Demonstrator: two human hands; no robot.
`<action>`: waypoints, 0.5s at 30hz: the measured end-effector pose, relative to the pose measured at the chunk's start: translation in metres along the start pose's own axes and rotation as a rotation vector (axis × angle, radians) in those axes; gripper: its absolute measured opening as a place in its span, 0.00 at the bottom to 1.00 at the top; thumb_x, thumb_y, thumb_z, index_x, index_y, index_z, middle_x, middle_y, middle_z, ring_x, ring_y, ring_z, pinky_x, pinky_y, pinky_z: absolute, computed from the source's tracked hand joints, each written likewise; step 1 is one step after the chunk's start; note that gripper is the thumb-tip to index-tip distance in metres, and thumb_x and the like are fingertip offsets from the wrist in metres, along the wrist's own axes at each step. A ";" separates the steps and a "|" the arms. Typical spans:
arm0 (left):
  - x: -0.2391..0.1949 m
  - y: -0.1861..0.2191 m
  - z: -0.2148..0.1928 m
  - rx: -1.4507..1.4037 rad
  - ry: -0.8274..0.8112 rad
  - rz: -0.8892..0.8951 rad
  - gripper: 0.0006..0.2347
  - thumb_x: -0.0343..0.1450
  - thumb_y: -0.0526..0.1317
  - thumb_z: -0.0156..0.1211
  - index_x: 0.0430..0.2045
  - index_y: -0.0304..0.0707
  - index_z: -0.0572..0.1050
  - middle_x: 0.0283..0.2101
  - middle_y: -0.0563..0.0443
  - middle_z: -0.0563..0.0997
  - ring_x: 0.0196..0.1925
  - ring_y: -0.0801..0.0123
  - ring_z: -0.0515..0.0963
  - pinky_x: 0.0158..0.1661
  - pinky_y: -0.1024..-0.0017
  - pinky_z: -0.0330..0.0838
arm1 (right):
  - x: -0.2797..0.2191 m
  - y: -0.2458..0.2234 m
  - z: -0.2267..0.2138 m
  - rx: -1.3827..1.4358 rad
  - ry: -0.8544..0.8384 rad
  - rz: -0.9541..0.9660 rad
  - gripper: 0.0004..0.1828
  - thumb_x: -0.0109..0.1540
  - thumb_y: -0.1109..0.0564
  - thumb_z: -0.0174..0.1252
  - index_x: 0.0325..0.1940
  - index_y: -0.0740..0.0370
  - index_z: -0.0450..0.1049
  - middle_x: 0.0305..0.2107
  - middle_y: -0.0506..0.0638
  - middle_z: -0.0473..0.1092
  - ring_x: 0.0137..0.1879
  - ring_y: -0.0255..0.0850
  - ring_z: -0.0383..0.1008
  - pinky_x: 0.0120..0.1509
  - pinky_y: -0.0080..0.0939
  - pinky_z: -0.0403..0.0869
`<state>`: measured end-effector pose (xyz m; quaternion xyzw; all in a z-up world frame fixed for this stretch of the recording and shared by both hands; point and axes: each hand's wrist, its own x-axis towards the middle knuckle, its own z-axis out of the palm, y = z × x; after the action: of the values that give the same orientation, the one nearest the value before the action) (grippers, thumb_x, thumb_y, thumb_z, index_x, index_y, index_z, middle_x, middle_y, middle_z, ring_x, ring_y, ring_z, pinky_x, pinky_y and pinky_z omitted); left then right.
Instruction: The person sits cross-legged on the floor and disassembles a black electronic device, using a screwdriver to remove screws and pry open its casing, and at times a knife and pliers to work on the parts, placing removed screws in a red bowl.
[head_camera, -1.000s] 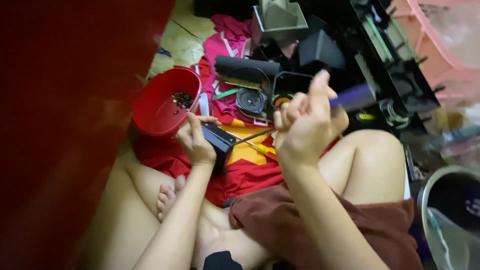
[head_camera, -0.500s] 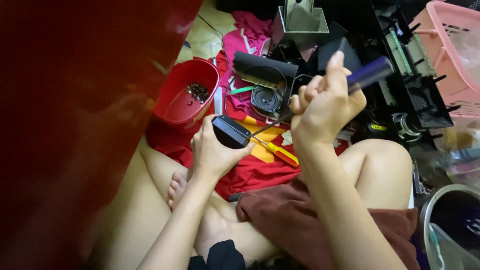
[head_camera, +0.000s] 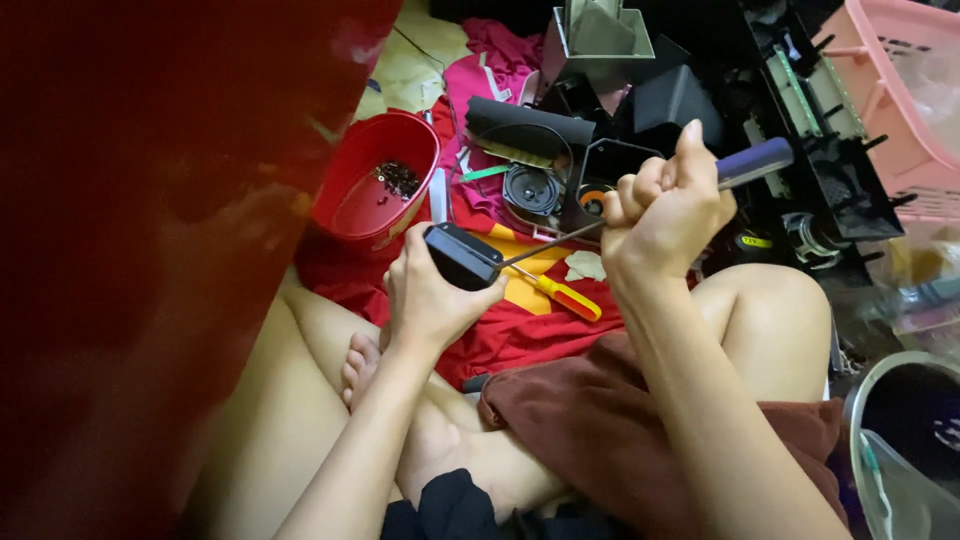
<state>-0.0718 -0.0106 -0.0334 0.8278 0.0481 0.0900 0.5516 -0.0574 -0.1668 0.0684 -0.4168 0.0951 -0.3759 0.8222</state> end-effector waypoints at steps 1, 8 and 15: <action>-0.001 0.000 -0.003 -0.001 0.004 -0.002 0.35 0.39 0.50 0.71 0.40 0.42 0.65 0.39 0.41 0.75 0.43 0.47 0.76 0.40 0.53 0.70 | -0.006 -0.002 0.004 0.000 -0.004 0.003 0.24 0.57 0.52 0.53 0.11 0.54 0.49 0.05 0.42 0.38 0.10 0.31 0.32 0.14 0.31 0.36; -0.003 0.002 -0.012 -0.006 -0.032 0.095 0.34 0.40 0.48 0.70 0.39 0.38 0.66 0.35 0.37 0.76 0.40 0.42 0.76 0.39 0.51 0.70 | -0.028 -0.014 0.017 -0.048 -0.079 -0.065 0.25 0.58 0.53 0.52 0.12 0.54 0.48 0.05 0.44 0.39 0.09 0.31 0.33 0.13 0.31 0.39; -0.002 -0.002 -0.009 0.010 -0.014 0.102 0.33 0.40 0.50 0.70 0.37 0.40 0.66 0.33 0.39 0.76 0.39 0.46 0.77 0.38 0.53 0.71 | -0.031 -0.012 0.007 -0.021 -0.056 -0.093 0.24 0.58 0.53 0.51 0.12 0.54 0.48 0.05 0.43 0.39 0.09 0.31 0.34 0.12 0.30 0.39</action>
<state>-0.0759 -0.0016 -0.0322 0.8326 0.0023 0.1121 0.5424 -0.0822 -0.1453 0.0771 -0.4397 0.0567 -0.4007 0.8018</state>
